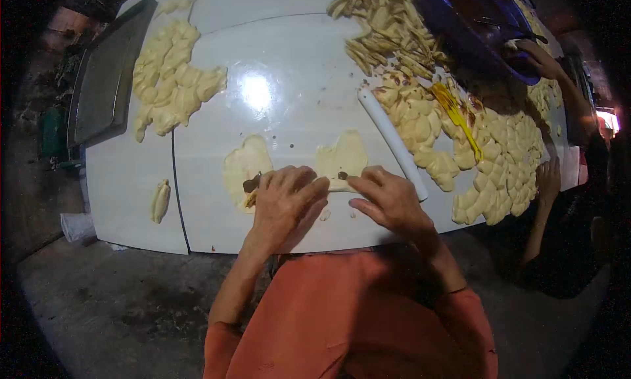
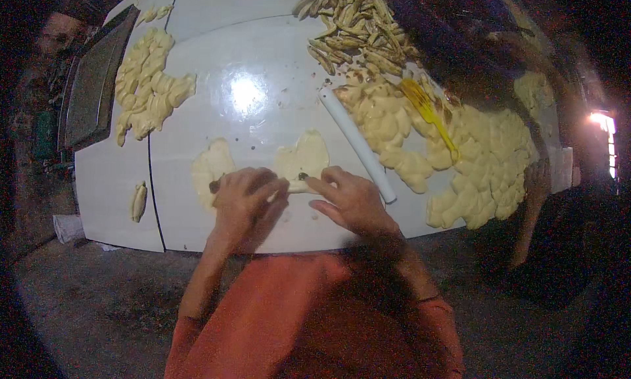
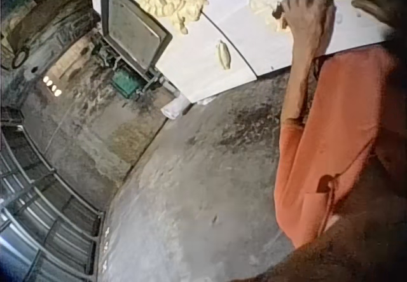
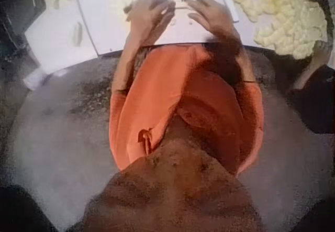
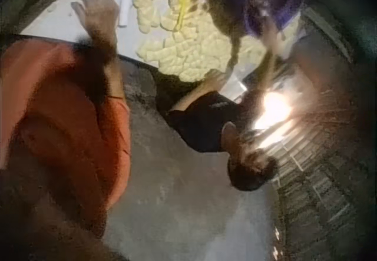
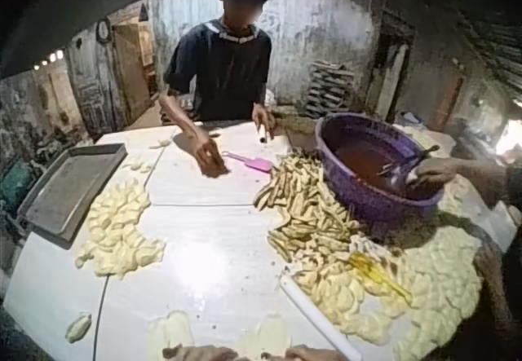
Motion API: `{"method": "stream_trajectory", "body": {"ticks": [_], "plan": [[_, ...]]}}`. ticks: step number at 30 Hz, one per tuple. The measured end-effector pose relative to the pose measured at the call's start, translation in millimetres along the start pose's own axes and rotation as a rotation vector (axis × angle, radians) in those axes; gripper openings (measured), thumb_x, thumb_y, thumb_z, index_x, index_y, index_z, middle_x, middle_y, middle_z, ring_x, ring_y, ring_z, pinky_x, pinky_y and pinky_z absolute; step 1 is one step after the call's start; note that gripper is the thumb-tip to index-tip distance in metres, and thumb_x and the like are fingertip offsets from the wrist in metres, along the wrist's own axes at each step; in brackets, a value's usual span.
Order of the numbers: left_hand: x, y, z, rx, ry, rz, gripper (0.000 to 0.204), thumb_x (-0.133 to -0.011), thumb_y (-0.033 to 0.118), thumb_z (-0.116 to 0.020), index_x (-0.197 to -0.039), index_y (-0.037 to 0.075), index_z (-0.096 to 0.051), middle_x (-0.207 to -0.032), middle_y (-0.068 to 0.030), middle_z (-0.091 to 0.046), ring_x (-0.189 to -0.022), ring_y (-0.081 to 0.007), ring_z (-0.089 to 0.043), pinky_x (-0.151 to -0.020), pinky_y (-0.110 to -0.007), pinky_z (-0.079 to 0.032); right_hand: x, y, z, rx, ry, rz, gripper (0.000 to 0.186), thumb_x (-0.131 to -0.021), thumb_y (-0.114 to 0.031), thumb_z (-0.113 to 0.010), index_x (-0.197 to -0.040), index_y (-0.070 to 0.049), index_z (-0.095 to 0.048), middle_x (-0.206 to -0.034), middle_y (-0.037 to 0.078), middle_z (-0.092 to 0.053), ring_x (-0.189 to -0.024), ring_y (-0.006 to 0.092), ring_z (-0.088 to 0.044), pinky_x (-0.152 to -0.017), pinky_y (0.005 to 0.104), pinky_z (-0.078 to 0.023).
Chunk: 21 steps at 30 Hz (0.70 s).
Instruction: The person prepares filled dough pieces by flattening small balls of dough with a rolling pin, applying a dark chocolate or bean filling with a brush and spoon, rolling the dough over the filling into a cylinder, and placing the finished pieces onto a metal tray.
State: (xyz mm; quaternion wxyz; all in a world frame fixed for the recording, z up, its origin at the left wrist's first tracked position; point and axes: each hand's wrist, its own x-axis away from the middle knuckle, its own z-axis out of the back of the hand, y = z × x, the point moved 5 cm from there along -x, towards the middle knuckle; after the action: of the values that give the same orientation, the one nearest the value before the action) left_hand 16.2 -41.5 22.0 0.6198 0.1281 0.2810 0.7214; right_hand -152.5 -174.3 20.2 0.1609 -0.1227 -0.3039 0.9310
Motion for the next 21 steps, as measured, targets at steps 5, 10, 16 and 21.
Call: {"method": "stream_trajectory", "body": {"ticks": [5, 10, 16, 21], "plan": [[-9.6, -8.7, -9.8, -0.045, 0.039, -0.146, 0.017, -0.085, 0.019, -0.079, -0.102, 0.016, -0.074, -0.105, 0.0002, -0.067, -0.104, -0.0215, -0.062, -0.09, -0.041, -0.046, -2.8, 9.0, -17.2, 0.121, 0.05, 0.074, 0.024, -0.088, -0.023, -0.078, -0.106, -0.01, -0.068, -0.096, 0.007, -0.062, -0.073, 0.0264, -0.066, -0.062, 0.0378, -0.052], [-24.6, -3.0, -1.0, 0.03, 0.024, 0.039, 0.015, -0.089, 0.014, -0.076, -0.102, 0.009, -0.071, -0.091, -0.0044, -0.071, -0.088, -0.024, -0.066, -0.082, -0.042, -0.045, -9.1, 16.4, -11.5, 0.074, 0.102, -0.193, 0.012, -0.098, -0.022, -0.069, -0.098, -0.01, -0.066, -0.094, 0.009, -0.063, -0.074, 0.0286, -0.068, -0.059, 0.0393, -0.055], [-17.1, -5.4, 5.7, 0.01, 0.047, -0.153, 0.026, -0.088, 0.018, -0.078, -0.112, 0.014, -0.071, -0.095, -0.0004, -0.071, -0.091, -0.0204, -0.066, -0.084, -0.04, -0.046, -3.9, -0.2, -4.0, 0.177, 0.179, -0.011, 0.015, -0.093, -0.016, -0.075, -0.106, -0.01, -0.072, -0.094, 0.01, -0.066, -0.081, 0.0281, -0.069, -0.066, 0.0373, -0.055], [-28.4, -13.2, -5.7, -0.063, 0.046, -0.131, 0.023, -0.086, 0.016, -0.079, -0.108, 0.015, -0.073, -0.096, -0.0008, -0.068, -0.093, -0.02, -0.065, -0.083, -0.04, -0.047, -9.7, 20.6, -15.5, 0.308, 0.09, 0.059, 0.031, -0.087, -0.023, -0.078, -0.115, -0.015, -0.07, -0.099, 0.003, -0.062, -0.076, 0.019, -0.066, -0.06, 0.034, -0.053]]}}
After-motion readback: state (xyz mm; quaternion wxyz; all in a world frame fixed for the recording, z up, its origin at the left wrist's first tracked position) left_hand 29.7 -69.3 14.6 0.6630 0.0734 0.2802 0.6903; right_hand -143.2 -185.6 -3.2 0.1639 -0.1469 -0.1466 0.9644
